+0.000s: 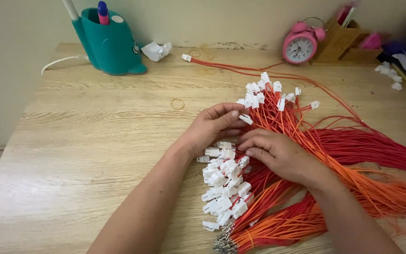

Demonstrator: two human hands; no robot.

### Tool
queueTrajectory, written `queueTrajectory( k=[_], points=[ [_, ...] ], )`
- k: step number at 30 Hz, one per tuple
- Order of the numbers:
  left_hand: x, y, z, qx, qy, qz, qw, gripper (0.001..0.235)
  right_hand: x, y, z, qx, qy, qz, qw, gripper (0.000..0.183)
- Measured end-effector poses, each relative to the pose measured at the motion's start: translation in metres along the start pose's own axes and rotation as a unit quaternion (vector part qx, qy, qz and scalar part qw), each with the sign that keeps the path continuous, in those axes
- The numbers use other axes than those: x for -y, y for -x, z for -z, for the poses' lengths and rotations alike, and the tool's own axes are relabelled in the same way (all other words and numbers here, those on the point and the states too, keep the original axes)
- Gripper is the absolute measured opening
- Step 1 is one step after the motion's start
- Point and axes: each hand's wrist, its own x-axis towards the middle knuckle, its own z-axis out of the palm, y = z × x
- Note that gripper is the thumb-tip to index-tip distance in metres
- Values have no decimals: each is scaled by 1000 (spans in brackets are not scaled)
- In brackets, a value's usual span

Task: The person assembles white plastic connectors onto the ends of red and orange wires. They repeatedly pick up a wire and a connector, then press them together by hand to secure the connection.

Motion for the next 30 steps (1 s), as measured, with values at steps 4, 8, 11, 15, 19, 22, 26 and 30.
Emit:
queueTrajectory(
  k=[4, 8, 11, 15, 19, 22, 26, 30],
  points=[
    [4, -3, 4, -1, -7, -1, 1000, 32, -10, -1, -3, -12, 5, 10, 1000, 15],
    [5, -4, 6, 2, -1, 1, 1000, 31, -10, -1, -3, -3, -9, 4, 1000, 15],
    [6, -5, 5, -4, 14, -6, 1000, 31, -13, 0, -5, -50, -17, -27, 998, 16],
    [26, -21, 26, -22, -7, -16, 1000, 32, -14, -5, -8, -149, -107, -135, 974, 22],
    [28, -26, 27, -19, 26, -19, 999, 29, -21, -10, -11, -172, -133, -156, 964, 20],
    [27, -27, 28, -5, 59, -32, 998, 29, -19, -12, -12, -175, -136, -175, 959, 20],
    [16, -17, 20, 29, 79, -81, 993, 37, -10, -12, -11, -194, -114, -185, 957, 21],
    [22, -19, 20, 27, 69, -96, 993, 37, -6, -12, -8, -182, -74, -174, 965, 19]
  ],
)
